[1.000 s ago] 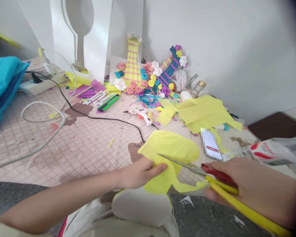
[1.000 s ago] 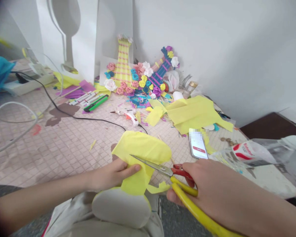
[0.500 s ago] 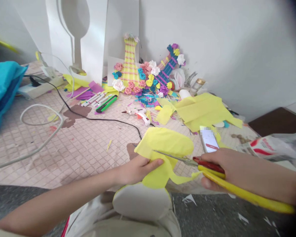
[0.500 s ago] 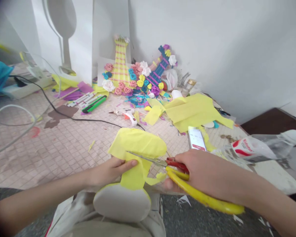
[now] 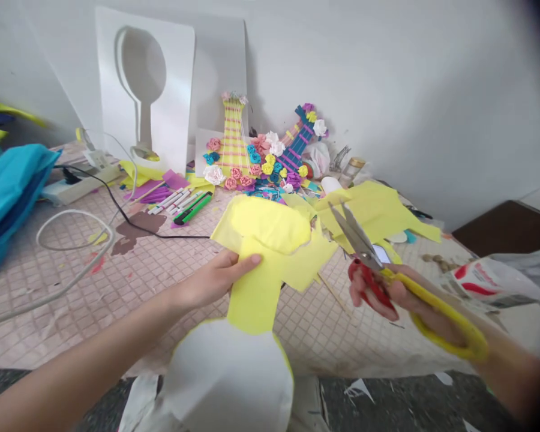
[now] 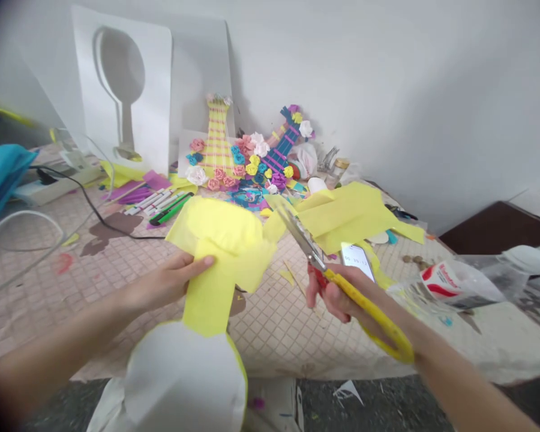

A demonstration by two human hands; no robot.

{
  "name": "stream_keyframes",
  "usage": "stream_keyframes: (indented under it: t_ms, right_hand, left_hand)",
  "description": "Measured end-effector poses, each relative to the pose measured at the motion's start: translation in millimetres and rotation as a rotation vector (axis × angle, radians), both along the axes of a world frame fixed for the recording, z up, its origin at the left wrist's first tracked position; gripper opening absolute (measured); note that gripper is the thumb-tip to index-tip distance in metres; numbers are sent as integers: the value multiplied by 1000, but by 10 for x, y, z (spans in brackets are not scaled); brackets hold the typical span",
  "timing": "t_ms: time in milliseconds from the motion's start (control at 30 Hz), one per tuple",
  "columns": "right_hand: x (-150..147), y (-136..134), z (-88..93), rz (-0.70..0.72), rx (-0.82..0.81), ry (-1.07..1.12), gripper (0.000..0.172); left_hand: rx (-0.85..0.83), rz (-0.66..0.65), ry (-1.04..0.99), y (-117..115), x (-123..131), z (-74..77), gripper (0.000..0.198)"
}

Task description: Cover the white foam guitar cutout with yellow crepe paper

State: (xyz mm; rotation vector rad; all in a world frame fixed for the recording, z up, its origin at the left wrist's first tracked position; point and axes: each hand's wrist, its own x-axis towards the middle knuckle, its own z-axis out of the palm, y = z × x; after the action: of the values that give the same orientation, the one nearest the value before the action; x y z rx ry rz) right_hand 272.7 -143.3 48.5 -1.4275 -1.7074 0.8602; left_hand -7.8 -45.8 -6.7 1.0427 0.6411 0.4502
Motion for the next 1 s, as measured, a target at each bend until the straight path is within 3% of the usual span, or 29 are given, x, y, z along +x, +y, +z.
stream_keyframes:
  t_ms: [100, 233, 333, 467, 633, 767, 1000]
  right_hand:
    - [-228, 106, -169, 16, 26, 166, 40]
    - [-510, 397, -385, -180, 83, 449, 28]
    - [-661, 699, -481, -286, 74, 681, 26]
    - [-754, 1036, -550, -301, 51, 880, 27]
    - [-811, 1189, -563, -247, 0, 923, 26]
    - [-830, 1252, -490, -275, -41, 979, 25]
    - [-749, 1536, -379, -314, -274, 997, 21]
  left_hand:
    - [94, 51, 28, 123, 18, 36, 35]
    - [152, 116, 71, 241, 99, 73, 31]
    - [122, 119, 71, 308, 156, 99, 28]
    - [-17, 107, 6, 416, 192, 68, 26]
    - [-258, 145, -14, 510, 200, -66, 25]
    - [-434, 85, 49, 499, 197, -146, 36]
    - [-477, 80, 15, 476, 172, -245, 25]
